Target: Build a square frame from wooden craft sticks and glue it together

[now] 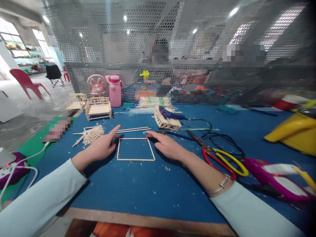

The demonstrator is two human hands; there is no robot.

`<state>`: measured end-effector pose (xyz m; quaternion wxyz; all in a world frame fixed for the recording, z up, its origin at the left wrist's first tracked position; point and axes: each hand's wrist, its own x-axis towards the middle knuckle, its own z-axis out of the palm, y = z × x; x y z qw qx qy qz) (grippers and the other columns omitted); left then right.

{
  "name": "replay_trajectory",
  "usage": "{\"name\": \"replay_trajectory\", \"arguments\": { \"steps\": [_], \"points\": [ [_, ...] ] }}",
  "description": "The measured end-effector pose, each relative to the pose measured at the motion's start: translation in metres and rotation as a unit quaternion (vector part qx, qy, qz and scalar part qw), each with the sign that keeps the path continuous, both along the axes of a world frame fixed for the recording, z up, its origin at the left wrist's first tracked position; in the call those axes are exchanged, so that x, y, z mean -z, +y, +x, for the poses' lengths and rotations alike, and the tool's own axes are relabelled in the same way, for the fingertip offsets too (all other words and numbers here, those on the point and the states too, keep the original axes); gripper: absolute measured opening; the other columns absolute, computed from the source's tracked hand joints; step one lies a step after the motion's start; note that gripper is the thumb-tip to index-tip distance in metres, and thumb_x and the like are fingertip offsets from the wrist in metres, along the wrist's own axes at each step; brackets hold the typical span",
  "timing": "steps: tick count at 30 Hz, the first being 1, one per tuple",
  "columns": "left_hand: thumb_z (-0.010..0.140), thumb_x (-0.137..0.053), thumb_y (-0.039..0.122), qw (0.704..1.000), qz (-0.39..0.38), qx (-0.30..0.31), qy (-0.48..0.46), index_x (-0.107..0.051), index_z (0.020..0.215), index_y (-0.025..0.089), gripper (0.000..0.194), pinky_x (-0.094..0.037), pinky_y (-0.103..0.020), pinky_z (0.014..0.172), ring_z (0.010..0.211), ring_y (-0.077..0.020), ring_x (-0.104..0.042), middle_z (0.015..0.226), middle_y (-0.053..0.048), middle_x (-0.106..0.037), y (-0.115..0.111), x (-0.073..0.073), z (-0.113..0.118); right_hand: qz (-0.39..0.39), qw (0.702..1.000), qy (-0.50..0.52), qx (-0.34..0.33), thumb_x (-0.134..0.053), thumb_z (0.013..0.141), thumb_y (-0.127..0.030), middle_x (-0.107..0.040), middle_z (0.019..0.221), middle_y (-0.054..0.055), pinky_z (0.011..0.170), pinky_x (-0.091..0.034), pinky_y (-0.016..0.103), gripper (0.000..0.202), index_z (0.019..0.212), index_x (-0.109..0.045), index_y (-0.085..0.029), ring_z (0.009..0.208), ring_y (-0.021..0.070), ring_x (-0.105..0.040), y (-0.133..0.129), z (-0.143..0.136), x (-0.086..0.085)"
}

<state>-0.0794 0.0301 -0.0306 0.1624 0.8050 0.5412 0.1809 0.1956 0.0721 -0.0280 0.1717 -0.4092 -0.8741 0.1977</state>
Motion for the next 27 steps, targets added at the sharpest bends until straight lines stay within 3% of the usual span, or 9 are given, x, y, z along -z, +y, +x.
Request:
{"name": "replay_trajectory", "arguments": {
  "steps": [8,15,19,27],
  "points": [
    [0.076,-0.043,0.019,0.999,-0.006,-0.028,-0.021,-0.011,0.143,0.016,0.074,-0.046,-0.030,0.073,0.077,-0.0188,-0.063,0.114,-0.010,-0.064,0.000,-0.002,0.000,0.003,1.000,-0.004,0.001,-0.036,0.064,-0.009,-0.056,0.124,0.008,0.100,-0.037,0.039,0.068,0.131,-0.041,-0.015,0.116,0.0201,-0.049,0.000,0.000,0.002],
    [0.078,-0.046,0.021,0.986,0.048,-0.155,-0.032,-0.031,0.134,0.008,0.060,-0.045,-0.036,0.079,0.085,-0.0238,-0.063,0.092,-0.010,-0.068,0.012,-0.001,0.017,0.003,1.000,-0.014,-0.004,-0.035,0.063,-0.008,-0.056,0.124,0.009,0.100,-0.037,0.040,0.068,0.131,-0.041,-0.013,0.116,0.0203,-0.049,0.001,-0.001,0.000],
    [0.076,-0.046,0.018,0.984,0.049,-0.165,-0.040,-0.032,0.132,0.007,0.059,-0.045,-0.035,0.078,0.082,-0.0222,-0.062,0.089,-0.010,-0.067,0.014,0.000,0.017,0.005,1.000,-0.009,-0.004,-0.036,0.063,-0.007,-0.056,0.124,0.008,0.099,-0.037,0.040,0.068,0.131,-0.040,-0.016,0.115,0.0200,-0.050,0.001,0.000,0.001],
    [0.073,-0.052,0.026,0.988,0.010,-0.148,-0.047,-0.030,0.133,0.009,0.067,-0.044,-0.030,0.064,0.069,-0.0203,-0.060,0.072,-0.003,-0.064,0.008,0.003,0.019,-0.001,1.000,-0.017,0.002,-0.036,0.062,-0.007,-0.055,0.125,0.009,0.100,-0.037,0.039,0.069,0.131,-0.040,-0.014,0.117,0.0202,-0.049,0.000,-0.001,0.001]
  ]
}}
